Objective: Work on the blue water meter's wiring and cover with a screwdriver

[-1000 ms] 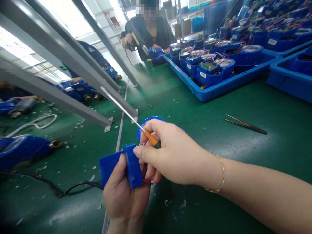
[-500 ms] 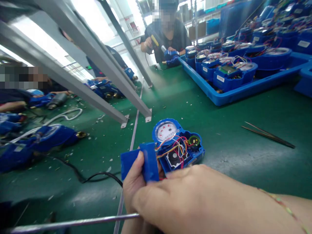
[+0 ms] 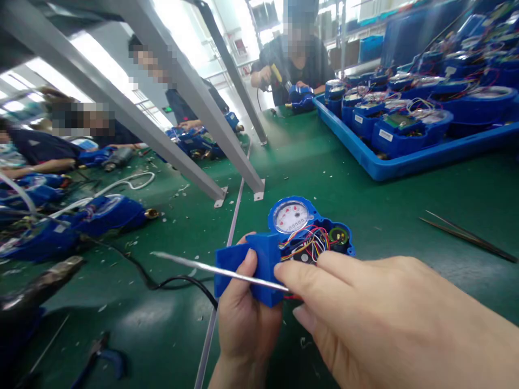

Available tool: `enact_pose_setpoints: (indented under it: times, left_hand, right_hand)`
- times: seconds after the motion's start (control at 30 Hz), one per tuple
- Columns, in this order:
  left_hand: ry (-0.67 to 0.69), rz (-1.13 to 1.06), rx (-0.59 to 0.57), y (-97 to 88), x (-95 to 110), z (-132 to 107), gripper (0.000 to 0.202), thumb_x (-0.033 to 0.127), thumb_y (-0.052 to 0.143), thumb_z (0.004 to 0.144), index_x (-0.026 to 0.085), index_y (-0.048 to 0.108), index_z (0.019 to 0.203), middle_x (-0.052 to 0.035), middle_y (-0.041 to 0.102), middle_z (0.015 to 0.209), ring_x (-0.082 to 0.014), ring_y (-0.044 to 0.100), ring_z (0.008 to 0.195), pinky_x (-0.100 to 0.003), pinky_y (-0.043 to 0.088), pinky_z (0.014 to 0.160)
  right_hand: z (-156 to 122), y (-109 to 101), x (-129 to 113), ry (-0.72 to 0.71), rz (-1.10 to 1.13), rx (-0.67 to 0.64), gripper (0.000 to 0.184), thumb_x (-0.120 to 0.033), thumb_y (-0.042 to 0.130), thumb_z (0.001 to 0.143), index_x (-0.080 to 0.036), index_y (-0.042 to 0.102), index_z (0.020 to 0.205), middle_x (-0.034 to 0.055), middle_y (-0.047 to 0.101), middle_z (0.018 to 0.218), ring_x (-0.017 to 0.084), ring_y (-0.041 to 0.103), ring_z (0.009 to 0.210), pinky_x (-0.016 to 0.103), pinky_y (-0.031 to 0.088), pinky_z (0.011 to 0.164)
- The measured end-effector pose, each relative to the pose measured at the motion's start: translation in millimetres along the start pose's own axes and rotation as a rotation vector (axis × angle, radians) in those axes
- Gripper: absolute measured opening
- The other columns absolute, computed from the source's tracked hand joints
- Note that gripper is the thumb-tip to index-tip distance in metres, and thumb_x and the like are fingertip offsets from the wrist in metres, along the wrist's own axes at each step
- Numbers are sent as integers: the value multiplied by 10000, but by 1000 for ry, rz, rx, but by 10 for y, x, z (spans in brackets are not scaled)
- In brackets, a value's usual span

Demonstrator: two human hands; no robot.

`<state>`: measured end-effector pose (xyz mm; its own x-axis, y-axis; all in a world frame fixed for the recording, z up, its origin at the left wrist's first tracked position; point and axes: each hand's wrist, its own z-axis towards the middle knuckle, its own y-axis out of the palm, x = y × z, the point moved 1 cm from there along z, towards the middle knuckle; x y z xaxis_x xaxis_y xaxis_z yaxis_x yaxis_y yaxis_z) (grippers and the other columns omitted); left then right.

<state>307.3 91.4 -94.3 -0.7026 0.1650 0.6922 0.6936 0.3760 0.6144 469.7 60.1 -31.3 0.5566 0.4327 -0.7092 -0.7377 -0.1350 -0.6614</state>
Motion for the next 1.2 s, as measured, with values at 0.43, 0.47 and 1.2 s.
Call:
enact_pose_setpoints:
  times: [0.43,0.47,1.2]
  left_hand:
    - [841,999,-171,-74,226,-75,117,305,652,836,242,715,912,-50,587,1078,-227,530,1054,-313,386,977]
    - [903,1049,-138,-45,236,-89,111,303,655,831,235,731,876,-52,590,1058,-224,531,1042,-305,385,971]
    - [1395,1656,133,-105,299,-129,293,154,593,861,143,698,1135,-69,762,981,-160,708,756,-231,531,752]
  right_hand:
    - [413,109,30,-79,185,-33,180,-171,605,934,-256,625,1091,-71,654,1121,101,597,1049,175,431,930]
    - [406,126,31,-55,134,-26,145,-186,582,948,-251,637,1066,-64,662,1088,119,610,1013,206,446,906]
    - [449,179,108,304,123,139,58,-337,641,838,-283,621,836,-85,610,686,131,552,586,246,348,526]
